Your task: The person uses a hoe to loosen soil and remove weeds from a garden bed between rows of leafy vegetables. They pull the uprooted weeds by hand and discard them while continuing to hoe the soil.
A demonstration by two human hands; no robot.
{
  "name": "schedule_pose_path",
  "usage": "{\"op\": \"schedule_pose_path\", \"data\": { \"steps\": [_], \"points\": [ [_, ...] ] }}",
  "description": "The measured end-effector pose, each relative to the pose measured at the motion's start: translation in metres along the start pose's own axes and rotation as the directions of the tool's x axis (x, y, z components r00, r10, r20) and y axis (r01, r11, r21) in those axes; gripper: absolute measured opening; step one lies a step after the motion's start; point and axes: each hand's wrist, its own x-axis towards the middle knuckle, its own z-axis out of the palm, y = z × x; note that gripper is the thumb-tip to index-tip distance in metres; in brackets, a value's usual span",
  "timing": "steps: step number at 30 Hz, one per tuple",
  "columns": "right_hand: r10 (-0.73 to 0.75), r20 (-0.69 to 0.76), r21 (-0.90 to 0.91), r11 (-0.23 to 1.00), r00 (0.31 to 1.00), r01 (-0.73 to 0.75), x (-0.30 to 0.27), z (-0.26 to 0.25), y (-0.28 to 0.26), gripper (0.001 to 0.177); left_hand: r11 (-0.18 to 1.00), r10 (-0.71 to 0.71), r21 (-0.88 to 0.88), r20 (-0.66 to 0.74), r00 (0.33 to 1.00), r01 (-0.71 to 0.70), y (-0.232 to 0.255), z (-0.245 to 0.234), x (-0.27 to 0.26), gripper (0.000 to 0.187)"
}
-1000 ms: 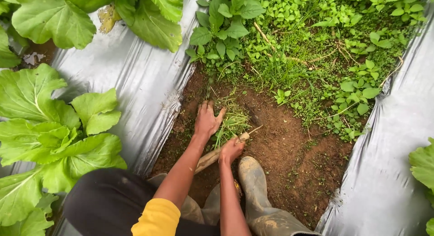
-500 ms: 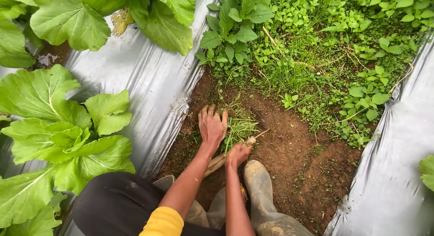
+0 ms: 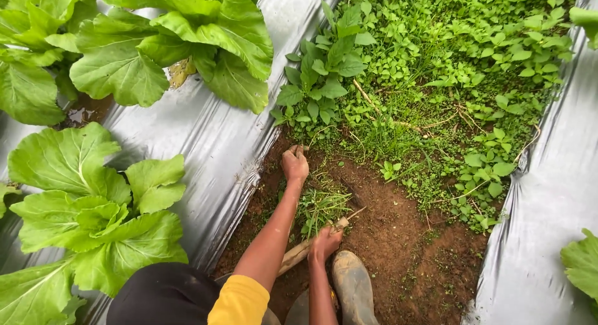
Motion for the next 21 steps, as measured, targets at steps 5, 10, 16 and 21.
{"op": "schedule_pose_path", "data": {
  "steps": [5,10,16,21],
  "points": [
    [-0.016,-0.124,-0.058,0.998,0.992,0.008,-0.017,0.007,-0.009,0.039,0.985,0.174,0.023,-0.016,0.985,-0.174,-0.013,-0.048,-0.056,0.027],
    [0.003,-0.166,-0.068,0.998,0.986,-0.015,-0.032,0.002,-0.029,0.045,0.912,0.367,0.214,-0.047,0.929,-0.349,-0.053,-0.075,-0.106,0.019],
    [-0.004,-0.184,-0.062,0.998,0.983,-0.008,-0.028,0.002,-0.010,0.047,0.826,0.359,0.431,0.095,0.928,-0.364,-0.038,-0.078,-0.140,0.033],
    [-0.026,-0.146,0.024,0.999,0.989,0.030,-0.013,0.008,0.009,0.053,0.849,0.195,0.455,0.205,0.959,-0.269,-0.036,-0.065,-0.157,0.065]
  ]
}}
